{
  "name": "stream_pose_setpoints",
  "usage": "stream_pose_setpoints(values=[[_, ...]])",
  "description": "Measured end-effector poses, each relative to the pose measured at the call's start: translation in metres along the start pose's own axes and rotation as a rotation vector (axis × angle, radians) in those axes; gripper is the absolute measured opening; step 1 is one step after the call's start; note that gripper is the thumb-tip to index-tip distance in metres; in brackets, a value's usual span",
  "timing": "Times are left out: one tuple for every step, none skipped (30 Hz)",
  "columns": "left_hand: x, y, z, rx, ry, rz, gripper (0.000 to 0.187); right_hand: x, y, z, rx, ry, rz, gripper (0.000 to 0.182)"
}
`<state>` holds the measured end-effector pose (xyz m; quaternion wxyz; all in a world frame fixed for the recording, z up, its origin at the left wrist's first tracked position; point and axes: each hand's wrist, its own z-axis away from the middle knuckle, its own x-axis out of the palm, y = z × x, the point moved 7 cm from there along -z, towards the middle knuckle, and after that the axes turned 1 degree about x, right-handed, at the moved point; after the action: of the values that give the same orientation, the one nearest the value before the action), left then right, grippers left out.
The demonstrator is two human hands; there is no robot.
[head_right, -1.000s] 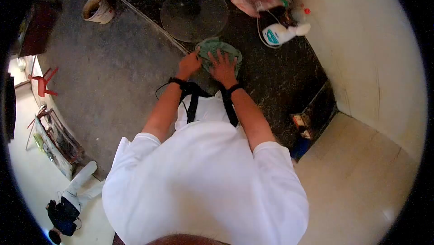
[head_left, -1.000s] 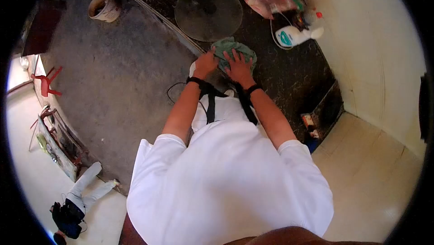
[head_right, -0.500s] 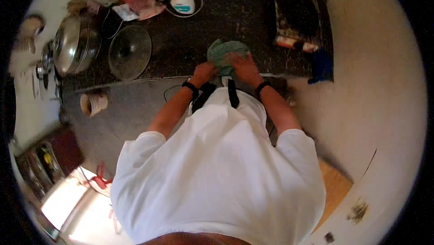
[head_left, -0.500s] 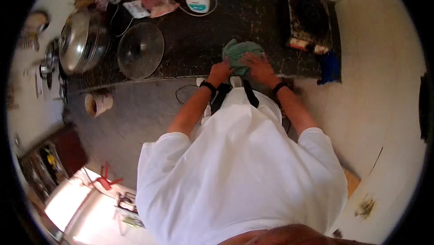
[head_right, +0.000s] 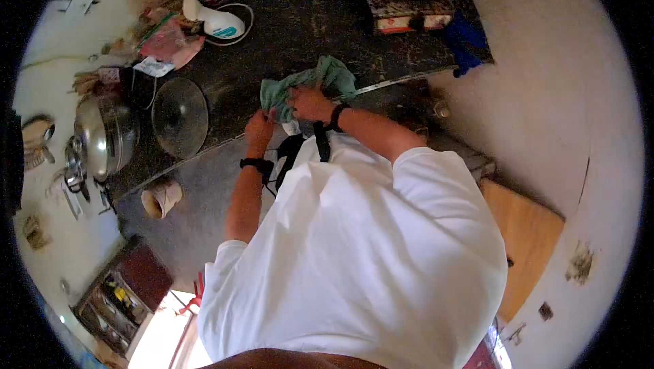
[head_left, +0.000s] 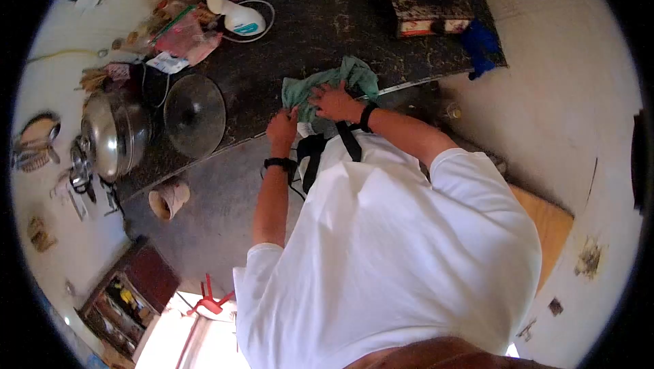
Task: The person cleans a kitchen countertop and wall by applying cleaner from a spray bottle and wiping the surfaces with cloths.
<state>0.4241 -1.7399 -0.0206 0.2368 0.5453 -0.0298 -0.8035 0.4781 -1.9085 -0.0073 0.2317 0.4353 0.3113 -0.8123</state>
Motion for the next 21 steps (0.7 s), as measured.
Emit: stream_pose_setpoints(values=[[-0.007,-0.013,0.001,-0.029,0.015,-0.004,0.058,0.007,-0.014,-0.006,-0.064,-0.008,0.059,0.053],[-0.003,-0.030,0.002,-0.147,-0.121,0.026,0.060,0.011,-0.026,-0.015,-0.143,-0.012,0.131,0.055],[-0.004,-0.047,0.005,-0.269,-0.244,0.066,0.061,0.011,-0.036,-0.028,-0.201,0.002,0.151,0.055],[-0.009,-0.056,0.007,-0.316,-0.211,0.077,0.061,0.016,-0.044,-0.038,-0.208,-0.036,0.171,0.056],[-0.018,-0.049,0.006,-0.223,-0.065,0.127,0.061,0.022,-0.051,-0.043,-0.211,-0.074,0.191,0.058],[-0.030,-0.040,0.006,-0.121,0.086,0.166,0.062,0.013,-0.057,-0.045,-0.233,-0.078,0.166,0.058],[-0.034,-0.035,0.006,-0.147,0.120,0.164,0.062,0.013,-0.059,-0.051,-0.269,-0.061,0.182,0.058],[-0.040,-0.019,0.005,-0.037,0.201,0.207,0.062,0.012,-0.061,-0.055,-0.319,-0.022,0.211,0.058],[-0.046,-0.004,0.005,0.080,0.278,0.243,0.063,0.014,-0.061,-0.061,-0.363,0.019,0.237,0.058],[-0.037,-0.003,0.002,0.019,0.207,0.316,0.062,0.021,-0.054,-0.073,-0.339,0.004,0.198,0.053],[-0.023,-0.004,-0.001,-0.039,0.140,0.392,0.061,0.010,-0.049,-0.073,-0.358,0.028,0.218,0.053],[-0.003,-0.010,-0.008,-0.007,0.103,0.385,0.061,0.003,-0.049,-0.067,-0.385,0.001,0.147,0.050],[0.014,-0.017,-0.012,0.018,0.064,0.378,0.061,0.001,-0.046,-0.060,-0.417,-0.032,0.075,0.048],[0.013,-0.021,-0.013,-0.001,0.100,0.377,0.061,0.018,-0.034,-0.061,-0.549,0.124,-0.006,0.045],[0.024,-0.018,-0.013,0.035,-0.033,0.361,0.061,0.037,-0.016,-0.060,-0.681,0.270,-0.094,0.043],[0.031,-0.010,0.000,0.041,-0.092,0.364,0.062,0.032,-0.007,-0.045,-0.737,0.252,0.033,0.037],[0.039,-0.002,0.013,0.047,-0.151,0.367,0.062,0.022,-0.001,-0.024,-0.789,0.232,0.160,0.033],[0.034,0.018,0.039,0.020,-0.085,0.092,0.065,0.011,0.006,-0.002,-0.816,0.216,0.174,0.033],[0.029,0.033,0.056,-0.010,-0.021,-0.179,0.069,-0.004,0.019,0.017,-0.763,0.170,0.136,0.037],[0.032,0.037,0.060,-0.022,-0.003,-0.159,0.069,-0.013,0.031,0.026,-0.697,0.131,0.102,0.042],[0.042,0.045,0.065,-0.030,-0.053,-0.176,0.068,-0.013,0.043,0.037,-0.703,0.114,0.125,0.042]])
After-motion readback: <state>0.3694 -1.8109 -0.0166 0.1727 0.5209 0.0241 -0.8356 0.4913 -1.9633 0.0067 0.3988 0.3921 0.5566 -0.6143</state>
